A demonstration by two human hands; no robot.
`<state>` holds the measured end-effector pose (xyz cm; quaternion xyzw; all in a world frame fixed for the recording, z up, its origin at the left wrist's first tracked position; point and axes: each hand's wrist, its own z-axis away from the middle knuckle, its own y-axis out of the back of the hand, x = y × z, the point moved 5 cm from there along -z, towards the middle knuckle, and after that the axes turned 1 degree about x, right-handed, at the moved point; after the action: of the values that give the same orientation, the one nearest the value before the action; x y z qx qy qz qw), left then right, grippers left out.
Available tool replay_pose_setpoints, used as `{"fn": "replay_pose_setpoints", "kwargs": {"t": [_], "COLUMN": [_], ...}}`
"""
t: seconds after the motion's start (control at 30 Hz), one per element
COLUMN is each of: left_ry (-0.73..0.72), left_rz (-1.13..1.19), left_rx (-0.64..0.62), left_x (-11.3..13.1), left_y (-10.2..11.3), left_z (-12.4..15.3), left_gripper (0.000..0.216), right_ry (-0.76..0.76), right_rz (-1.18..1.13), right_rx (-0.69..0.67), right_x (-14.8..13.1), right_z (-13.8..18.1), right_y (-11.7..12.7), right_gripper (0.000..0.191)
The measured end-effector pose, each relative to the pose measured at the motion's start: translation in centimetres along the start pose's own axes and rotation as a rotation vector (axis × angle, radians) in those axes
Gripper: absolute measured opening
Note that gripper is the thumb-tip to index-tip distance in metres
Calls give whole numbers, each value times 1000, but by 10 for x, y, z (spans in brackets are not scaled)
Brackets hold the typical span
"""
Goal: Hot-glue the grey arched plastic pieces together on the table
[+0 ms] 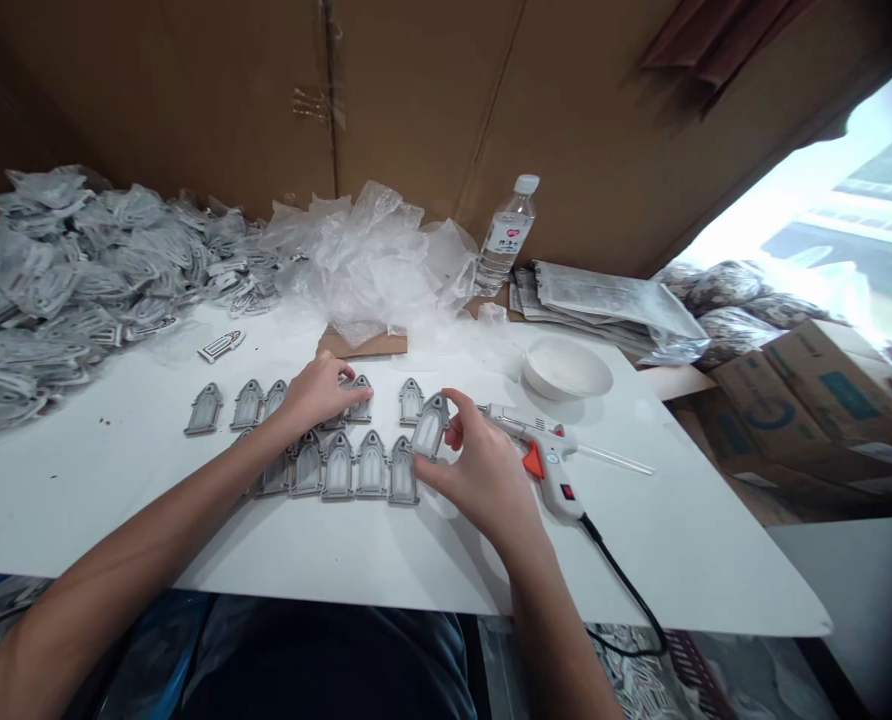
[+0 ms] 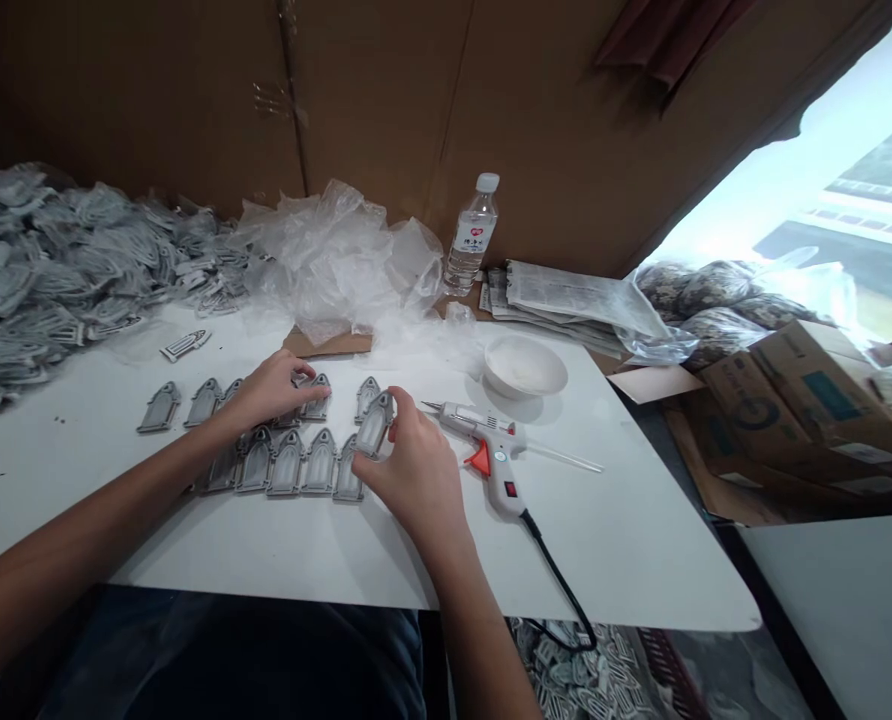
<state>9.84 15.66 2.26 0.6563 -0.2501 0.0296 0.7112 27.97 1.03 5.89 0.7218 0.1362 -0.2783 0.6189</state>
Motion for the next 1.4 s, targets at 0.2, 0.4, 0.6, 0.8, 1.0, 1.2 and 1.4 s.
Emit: {"fn": "replay_pose_setpoints", "kwargs": {"t": [0.2,0.4,0.6,0.8,1.0,1.2,1.4], "left_ry": [4,-16,-88,-318,-413,-239,-139], "left_rz": [-40,-81,-24,131,333,595,693], "left_rx": [-14,31,129,184,164,-90,-195], "left_x": [6,12,27,53,57,38,26], "left_y": [2,0,15,41,42,30,21], "left_z": [3,2,14,59,83,78,73], "left_gripper": [53,36,31,32,26,40,36], "right_ry": [-112,-106,-98,-23,45,54,82], "right_rz": [156,217,185,-463,-692,-690,-653], "right_rx": [-143,-231,-222,-208,-307,-309,-360], "right_x": [14,23,24,-5,-19,-20,-24], "right_z": [-1,-2,-3,-4,-3,-3,-1], "right_y": [4,0,-1,-5,-23,-27,-32], "right_gripper": [69,61,64,43,41,40,43]}}
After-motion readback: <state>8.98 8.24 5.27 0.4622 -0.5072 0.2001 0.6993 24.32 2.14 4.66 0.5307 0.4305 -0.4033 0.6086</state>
